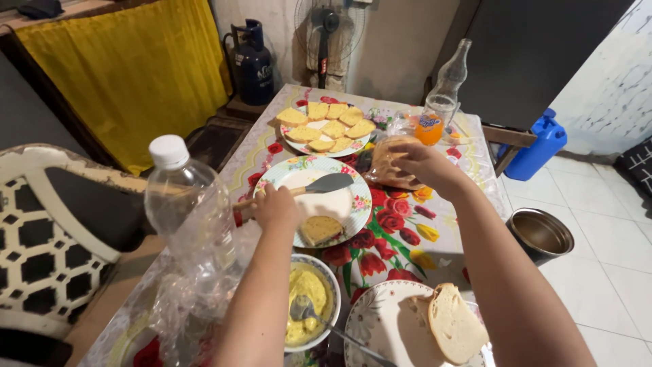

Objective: Spreading a yellow egg or butter-based spread onto slices of bread.

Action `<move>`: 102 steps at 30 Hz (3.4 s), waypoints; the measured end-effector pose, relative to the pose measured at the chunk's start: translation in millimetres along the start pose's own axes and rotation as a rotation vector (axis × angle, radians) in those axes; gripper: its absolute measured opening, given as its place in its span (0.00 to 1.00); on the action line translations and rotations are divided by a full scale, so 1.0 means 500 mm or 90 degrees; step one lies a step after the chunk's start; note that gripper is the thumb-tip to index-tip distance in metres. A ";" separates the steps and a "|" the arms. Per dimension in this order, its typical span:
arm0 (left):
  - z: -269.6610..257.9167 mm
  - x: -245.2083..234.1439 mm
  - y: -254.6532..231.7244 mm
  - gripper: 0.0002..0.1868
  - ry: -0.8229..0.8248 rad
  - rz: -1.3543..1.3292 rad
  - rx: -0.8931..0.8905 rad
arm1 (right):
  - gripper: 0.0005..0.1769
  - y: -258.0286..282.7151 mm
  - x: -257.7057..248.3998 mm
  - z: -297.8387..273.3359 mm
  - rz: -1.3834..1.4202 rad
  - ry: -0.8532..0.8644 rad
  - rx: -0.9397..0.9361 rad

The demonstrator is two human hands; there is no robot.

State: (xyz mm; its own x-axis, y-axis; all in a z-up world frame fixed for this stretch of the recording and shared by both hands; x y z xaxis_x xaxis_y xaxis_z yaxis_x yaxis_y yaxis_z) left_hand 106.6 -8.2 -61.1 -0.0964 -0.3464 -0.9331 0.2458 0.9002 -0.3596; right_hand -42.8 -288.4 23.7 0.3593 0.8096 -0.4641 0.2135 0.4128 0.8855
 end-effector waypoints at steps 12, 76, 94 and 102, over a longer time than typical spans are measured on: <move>0.123 0.125 0.013 0.17 -0.097 0.174 0.071 | 0.28 0.046 -0.064 -0.042 -0.192 0.005 -0.079; -0.512 0.160 -0.328 0.19 0.197 -0.408 0.512 | 0.22 -0.195 -0.008 -0.784 -0.341 -0.310 0.095; -0.596 0.206 -0.381 0.67 0.242 -0.123 0.405 | 0.33 -0.289 0.032 -0.827 -0.362 -0.370 0.098; -0.549 0.236 -0.365 0.55 0.211 -0.285 0.386 | 0.36 -0.298 0.041 -0.818 -0.333 -0.361 0.039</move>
State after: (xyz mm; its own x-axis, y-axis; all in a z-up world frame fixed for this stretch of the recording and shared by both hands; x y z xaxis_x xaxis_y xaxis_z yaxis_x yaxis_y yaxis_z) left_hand -214.4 -140.8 -105.1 -0.5649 -0.4580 -0.6863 0.5853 0.3638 -0.7246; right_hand -438.6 -162.8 -107.7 0.6049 0.1711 -0.7777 0.5272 0.6459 0.5522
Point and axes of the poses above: each hand's wrist, its own z-axis towards the middle knuckle, its own x-axis out of the palm, y = z × x, the point moved 9 cm from there along z, towards the middle knuckle, and after that the axes turned 3 degrees about -x, right-handed, at the moved point
